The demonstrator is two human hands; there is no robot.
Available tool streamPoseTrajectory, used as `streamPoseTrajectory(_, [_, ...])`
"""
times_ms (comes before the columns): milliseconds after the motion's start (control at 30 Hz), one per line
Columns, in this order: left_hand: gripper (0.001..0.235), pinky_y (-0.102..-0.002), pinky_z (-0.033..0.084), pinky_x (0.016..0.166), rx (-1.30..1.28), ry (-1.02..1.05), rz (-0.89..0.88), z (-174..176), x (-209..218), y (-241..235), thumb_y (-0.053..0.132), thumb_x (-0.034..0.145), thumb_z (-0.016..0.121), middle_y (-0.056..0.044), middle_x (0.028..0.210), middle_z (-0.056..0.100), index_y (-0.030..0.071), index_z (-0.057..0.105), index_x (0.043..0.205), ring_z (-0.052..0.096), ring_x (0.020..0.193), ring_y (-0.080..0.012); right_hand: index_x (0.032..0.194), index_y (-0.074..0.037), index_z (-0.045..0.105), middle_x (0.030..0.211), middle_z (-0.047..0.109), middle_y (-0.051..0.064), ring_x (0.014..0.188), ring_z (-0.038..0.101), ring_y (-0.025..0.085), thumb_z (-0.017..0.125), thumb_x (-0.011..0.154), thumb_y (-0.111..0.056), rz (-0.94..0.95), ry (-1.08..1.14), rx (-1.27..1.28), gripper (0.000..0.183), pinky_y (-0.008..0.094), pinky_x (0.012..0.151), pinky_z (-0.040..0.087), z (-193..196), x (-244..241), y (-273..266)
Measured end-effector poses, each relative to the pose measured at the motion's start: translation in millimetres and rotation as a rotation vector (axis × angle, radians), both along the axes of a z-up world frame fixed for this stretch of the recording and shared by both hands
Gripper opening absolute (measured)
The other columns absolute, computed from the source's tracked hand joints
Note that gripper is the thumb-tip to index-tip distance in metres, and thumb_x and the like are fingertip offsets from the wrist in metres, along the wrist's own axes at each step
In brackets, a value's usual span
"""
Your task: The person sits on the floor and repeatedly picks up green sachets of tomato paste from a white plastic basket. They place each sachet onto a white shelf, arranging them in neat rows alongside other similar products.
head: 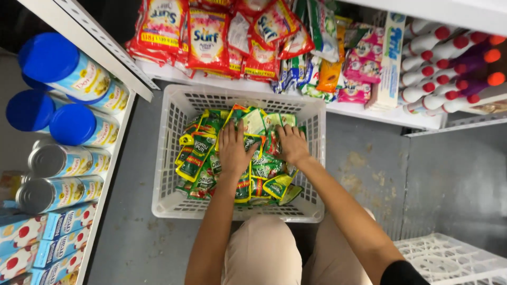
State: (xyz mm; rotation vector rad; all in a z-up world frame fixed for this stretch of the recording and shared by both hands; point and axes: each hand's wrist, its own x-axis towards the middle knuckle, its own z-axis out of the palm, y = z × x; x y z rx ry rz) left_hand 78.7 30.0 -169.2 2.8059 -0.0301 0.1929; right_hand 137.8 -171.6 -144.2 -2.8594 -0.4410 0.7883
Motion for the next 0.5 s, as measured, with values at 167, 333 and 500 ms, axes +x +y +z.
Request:
streamPoseTrajectory(167, [0.095,-0.051,0.023,0.12,-0.089,0.07,0.007,-7.3,6.7,9.9,0.056,0.092,0.068,-0.025,0.142,0.051,-0.004,0.029,0.156,0.042,0.135,-0.0384,0.131,-0.017,0.062,0.13,0.059,0.017,0.122,0.057,0.037,0.085,0.079,-0.033,0.123,-0.023,0.147,0.06,0.049,0.102,0.047,-29.1,-8.0,-15.0])
streamPoseTrajectory(333, [0.088,-0.051,0.03,0.113,-0.188,0.09,-0.031,-2.5,9.6,7.1,0.049,0.095,0.067,-0.02,0.114,0.067,-0.008,0.033,0.153,0.052,0.12,-0.036,0.103,-0.014,0.074,0.103,0.076,0.011,0.102,0.07,0.031,0.081,0.08,-0.023,0.276,0.374,0.243,0.026,0.041,0.089,0.054,-29.0,-48.6,-17.4])
streamPoseTrajectory(500, [0.027,-0.048,0.041,0.103,-0.215,0.003,0.041,-8.8,4.8,4.8,0.029,0.102,0.064,-0.016,0.081,0.07,0.004,0.064,0.113,0.064,0.097,-0.0353,0.101,-0.018,0.076,0.094,0.076,0.006,0.09,0.073,0.028,0.072,0.071,-0.005,0.532,0.514,0.478,0.033,0.041,0.079,0.055,-12.7,-96.7,-17.1])
